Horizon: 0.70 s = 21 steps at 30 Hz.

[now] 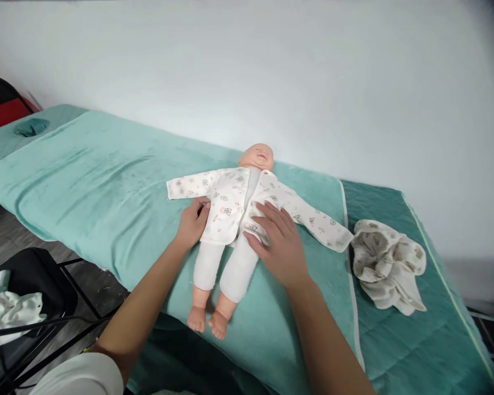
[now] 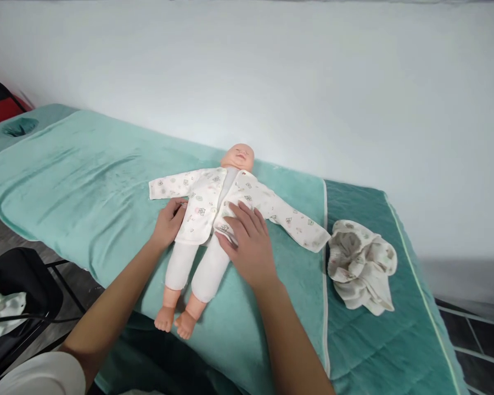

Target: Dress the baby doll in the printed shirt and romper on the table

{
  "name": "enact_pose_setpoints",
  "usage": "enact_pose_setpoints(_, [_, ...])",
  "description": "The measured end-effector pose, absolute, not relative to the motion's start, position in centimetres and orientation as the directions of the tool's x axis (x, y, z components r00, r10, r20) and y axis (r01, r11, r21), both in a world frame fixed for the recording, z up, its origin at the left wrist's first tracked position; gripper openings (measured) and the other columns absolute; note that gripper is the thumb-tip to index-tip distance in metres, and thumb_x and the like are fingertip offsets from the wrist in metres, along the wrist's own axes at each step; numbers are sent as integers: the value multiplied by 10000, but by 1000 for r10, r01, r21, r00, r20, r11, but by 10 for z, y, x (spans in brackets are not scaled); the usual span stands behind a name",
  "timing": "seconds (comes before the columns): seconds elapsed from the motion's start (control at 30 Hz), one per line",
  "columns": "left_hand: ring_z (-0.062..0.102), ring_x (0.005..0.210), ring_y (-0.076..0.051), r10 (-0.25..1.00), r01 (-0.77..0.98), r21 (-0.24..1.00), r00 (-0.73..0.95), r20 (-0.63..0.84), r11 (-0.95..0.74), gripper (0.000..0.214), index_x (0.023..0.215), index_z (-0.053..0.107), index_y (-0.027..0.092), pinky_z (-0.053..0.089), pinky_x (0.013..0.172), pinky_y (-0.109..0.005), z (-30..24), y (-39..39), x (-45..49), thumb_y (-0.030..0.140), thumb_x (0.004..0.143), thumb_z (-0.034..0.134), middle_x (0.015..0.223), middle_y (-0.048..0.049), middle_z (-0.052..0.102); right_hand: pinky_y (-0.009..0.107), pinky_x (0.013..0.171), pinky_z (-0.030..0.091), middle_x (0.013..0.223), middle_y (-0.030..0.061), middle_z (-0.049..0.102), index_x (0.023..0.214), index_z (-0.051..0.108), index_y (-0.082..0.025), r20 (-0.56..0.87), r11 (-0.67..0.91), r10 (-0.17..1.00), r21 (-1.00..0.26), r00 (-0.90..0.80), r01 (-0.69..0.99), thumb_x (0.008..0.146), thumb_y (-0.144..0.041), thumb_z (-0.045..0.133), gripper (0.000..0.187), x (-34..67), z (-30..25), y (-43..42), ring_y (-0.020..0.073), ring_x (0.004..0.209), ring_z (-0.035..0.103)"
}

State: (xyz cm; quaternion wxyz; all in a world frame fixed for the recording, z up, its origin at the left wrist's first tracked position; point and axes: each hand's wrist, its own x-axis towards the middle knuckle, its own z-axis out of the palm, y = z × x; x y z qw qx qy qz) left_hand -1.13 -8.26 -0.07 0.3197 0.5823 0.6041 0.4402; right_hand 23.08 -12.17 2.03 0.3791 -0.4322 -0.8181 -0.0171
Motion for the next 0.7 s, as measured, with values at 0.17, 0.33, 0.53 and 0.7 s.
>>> enact_pose_setpoints(0.17, [544, 778, -153, 983, 327, 941, -126, 132, -84, 287, 931, 601, 222, 430, 746, -286, -3, -78, -10, 494, 982, 524, 824, 11, 628, 509, 1152, 481, 1328, 99, 725, 1180, 663, -228, 747, 688, 588, -262, -309, 677, 973, -101, 575, 258, 226, 22, -125, 270, 1328, 640])
enact_pose_setpoints(0.33, [503, 753, -144, 981, 333, 938, -125, 147, -98, 302, 867, 577, 216, 408, 735, -286, -3, -75, -10, 491, 980, 524, 777, 21, 572, 505, 1186, 452, 1321, 68, 732, 1105, 689, -238, 670, 806, 554, -286, -494, 518, 984, -122, 582, 199, 220, 32, -128, 233, 1286, 669])
enact_pose_setpoints(0.53, [567, 845, -157, 967, 340, 931, -166, 196, -131, 248, 898, 596, 211, 442, 815, -296, -1, -66, -8, 436, 979, 530, 889, -10, 643, 488, 1077, 535, 1202, 64, 766, 1030, 703, -250, 686, 753, 650, -523, -328, 398, 999, -227, 589, 121, 224, 36, -126, 240, 1207, 689])
enact_pose_setpoints(0.7, [586, 823, -179, 970, 429, 896, -147, 193, -113, 296, 877, 604, 219, 426, 772, -313, -4, -51, -7, 454, 1003, 476, 858, -20, 671, 522, 1094, 514, 1270, 91, 730, 1152, 721, -244, 623, 513, 781, -673, 36, 533, 979, -328, 598, 228, 222, 29, -103, 270, 1240, 650])
